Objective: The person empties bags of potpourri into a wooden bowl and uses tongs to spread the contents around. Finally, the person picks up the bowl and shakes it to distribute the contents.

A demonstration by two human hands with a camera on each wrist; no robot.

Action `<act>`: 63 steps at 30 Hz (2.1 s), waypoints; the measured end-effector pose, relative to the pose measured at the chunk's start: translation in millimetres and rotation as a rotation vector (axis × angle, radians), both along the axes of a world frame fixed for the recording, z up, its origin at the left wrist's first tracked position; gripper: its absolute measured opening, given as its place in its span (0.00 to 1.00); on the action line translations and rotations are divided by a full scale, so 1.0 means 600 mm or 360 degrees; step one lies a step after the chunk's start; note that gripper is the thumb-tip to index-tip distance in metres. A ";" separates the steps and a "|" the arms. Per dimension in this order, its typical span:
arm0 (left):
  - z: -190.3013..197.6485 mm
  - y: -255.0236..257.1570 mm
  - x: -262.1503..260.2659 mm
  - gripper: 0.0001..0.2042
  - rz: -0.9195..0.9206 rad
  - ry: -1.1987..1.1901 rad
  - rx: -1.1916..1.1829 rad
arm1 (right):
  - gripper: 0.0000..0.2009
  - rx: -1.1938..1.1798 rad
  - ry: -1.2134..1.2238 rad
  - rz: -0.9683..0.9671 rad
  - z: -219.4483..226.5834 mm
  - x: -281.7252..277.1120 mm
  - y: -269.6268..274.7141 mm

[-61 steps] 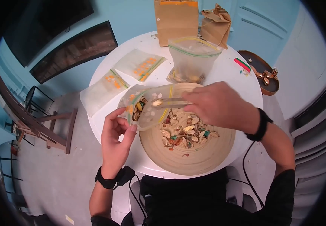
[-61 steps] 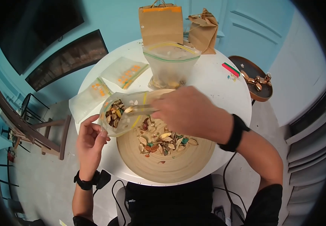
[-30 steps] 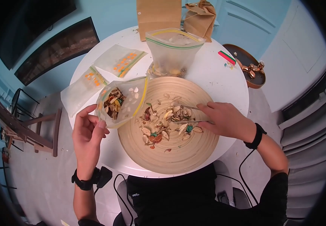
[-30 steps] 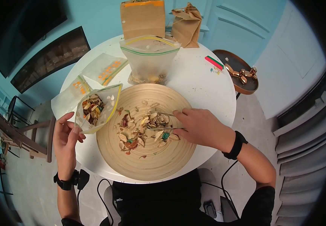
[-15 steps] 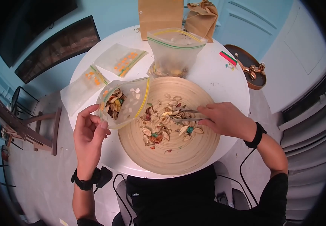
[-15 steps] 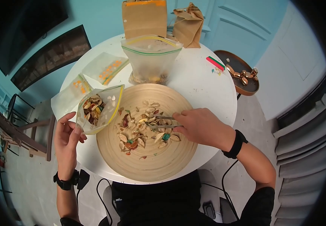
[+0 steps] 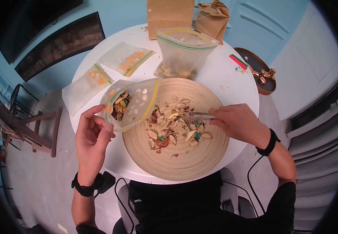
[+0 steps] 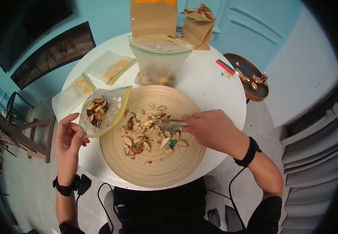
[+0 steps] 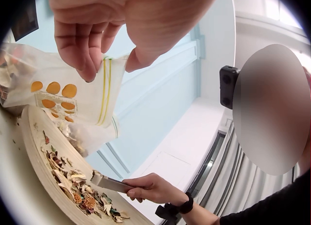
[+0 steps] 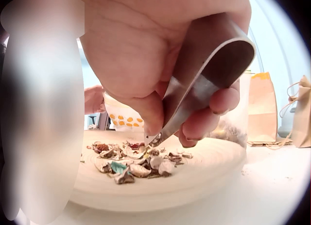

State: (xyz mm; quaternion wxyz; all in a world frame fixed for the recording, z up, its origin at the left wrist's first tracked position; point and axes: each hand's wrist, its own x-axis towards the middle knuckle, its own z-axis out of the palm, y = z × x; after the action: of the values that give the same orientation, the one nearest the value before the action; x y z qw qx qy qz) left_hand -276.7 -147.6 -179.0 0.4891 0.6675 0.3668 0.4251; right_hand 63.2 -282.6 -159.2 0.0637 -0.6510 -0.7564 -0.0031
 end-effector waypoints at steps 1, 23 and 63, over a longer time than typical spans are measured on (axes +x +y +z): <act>0.000 0.001 -0.001 0.21 -0.0010 -0.0006 0.0011 | 0.14 -0.0001 -0.0003 0.0005 0.009 -0.002 0.001; 0.016 0.008 0.015 0.18 0.0024 0.0081 0.0018 | 0.10 0.0290 -0.0074 0.0384 0.078 -0.119 0.150; 0.031 0.027 0.014 0.17 0.0143 0.0039 0.0034 | 0.14 -0.0058 -0.0102 -0.0025 0.045 -0.053 -0.024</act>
State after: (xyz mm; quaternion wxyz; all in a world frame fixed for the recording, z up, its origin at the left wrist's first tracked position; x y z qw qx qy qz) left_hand -268.3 -131.7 -160.3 0.4578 0.6606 0.3979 0.4424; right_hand 31.5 -296.9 -132.1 0.0275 -0.6575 -0.7528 -0.0105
